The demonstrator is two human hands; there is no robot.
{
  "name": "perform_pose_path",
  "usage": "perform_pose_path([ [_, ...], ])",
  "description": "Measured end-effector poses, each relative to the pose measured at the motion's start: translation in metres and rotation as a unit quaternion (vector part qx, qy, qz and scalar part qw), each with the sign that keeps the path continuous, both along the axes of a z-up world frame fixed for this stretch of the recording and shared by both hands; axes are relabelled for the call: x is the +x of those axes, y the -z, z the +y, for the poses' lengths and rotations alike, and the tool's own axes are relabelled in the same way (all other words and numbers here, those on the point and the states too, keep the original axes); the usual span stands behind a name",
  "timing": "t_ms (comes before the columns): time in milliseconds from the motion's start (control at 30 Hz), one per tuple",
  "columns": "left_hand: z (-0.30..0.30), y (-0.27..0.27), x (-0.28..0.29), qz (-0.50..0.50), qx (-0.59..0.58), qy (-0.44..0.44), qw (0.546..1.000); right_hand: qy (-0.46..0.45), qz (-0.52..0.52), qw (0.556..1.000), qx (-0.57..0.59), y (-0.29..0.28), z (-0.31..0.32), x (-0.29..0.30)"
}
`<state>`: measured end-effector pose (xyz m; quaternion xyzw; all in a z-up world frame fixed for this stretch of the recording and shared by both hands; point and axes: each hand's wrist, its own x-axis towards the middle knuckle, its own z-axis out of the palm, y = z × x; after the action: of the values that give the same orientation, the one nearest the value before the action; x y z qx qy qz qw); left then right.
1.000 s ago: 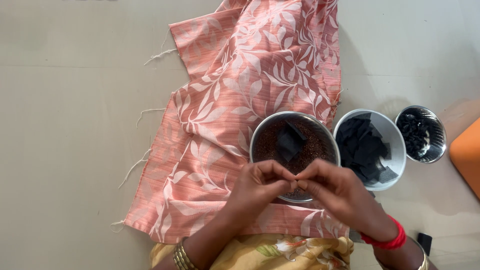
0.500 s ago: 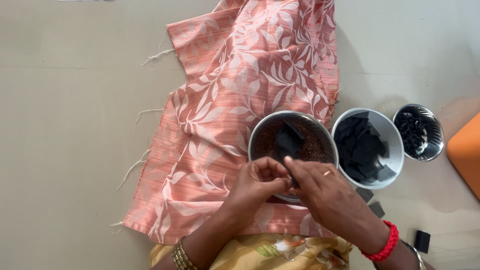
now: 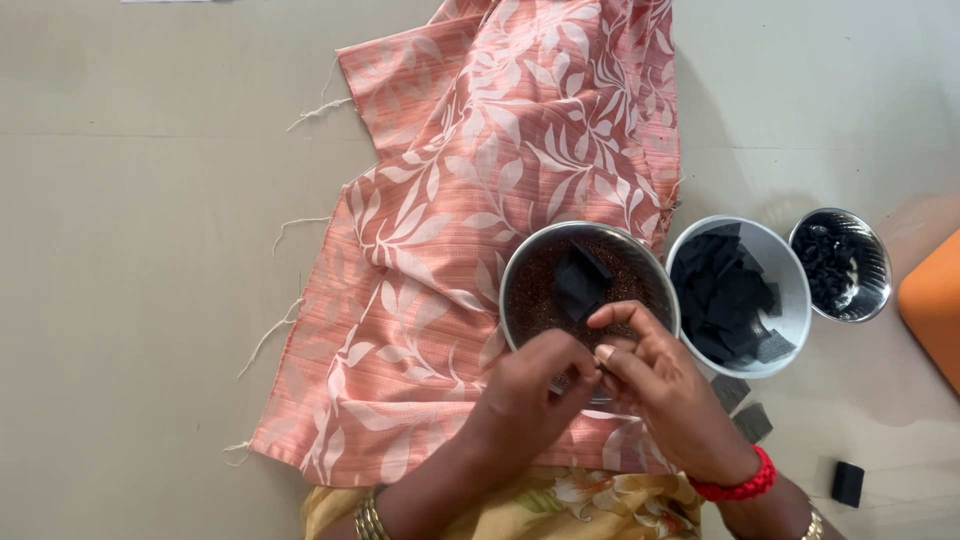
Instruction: Coating small fabric strips with seeds or beads by pressing them into a bowl.
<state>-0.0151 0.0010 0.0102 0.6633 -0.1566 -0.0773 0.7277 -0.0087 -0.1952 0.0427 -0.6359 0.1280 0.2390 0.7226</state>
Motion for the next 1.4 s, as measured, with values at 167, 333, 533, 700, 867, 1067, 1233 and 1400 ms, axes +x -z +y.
perform_pose_path([
  [167,0.0,-0.001,0.007,0.03,0.013,-0.024,0.999,-0.062,-0.042,0.987,-0.142,-0.016,0.016,0.005],
  [333,0.001,0.021,0.018,0.271,-0.187,0.004,0.944,-0.13,-0.315,0.851,-0.401,-0.033,0.016,0.009],
  [533,0.005,0.019,0.017,0.373,-0.294,0.048,0.879,-0.325,-0.473,0.66,-0.485,-0.036,0.012,0.003],
  [700,0.002,0.02,0.016,0.298,-0.268,0.059,0.914,-0.263,-0.413,0.78,-0.389,-0.007,-0.004,-0.002],
  [867,0.009,0.001,0.012,-0.096,0.01,0.032,0.995,-0.126,-0.11,0.975,-0.146,-0.023,0.002,0.001],
  [1067,0.01,-0.009,0.021,-0.427,0.129,0.06,0.893,-0.062,0.067,0.979,0.184,-0.019,-0.018,0.005],
  [1233,-0.012,0.011,0.019,-0.291,0.157,-0.006,0.944,-0.126,-0.155,0.947,-0.252,-0.019,-0.069,0.035],
  [1400,-0.005,0.007,0.025,-0.033,0.134,-0.065,0.988,0.1,-0.223,0.778,-0.579,0.031,-0.221,0.079],
])
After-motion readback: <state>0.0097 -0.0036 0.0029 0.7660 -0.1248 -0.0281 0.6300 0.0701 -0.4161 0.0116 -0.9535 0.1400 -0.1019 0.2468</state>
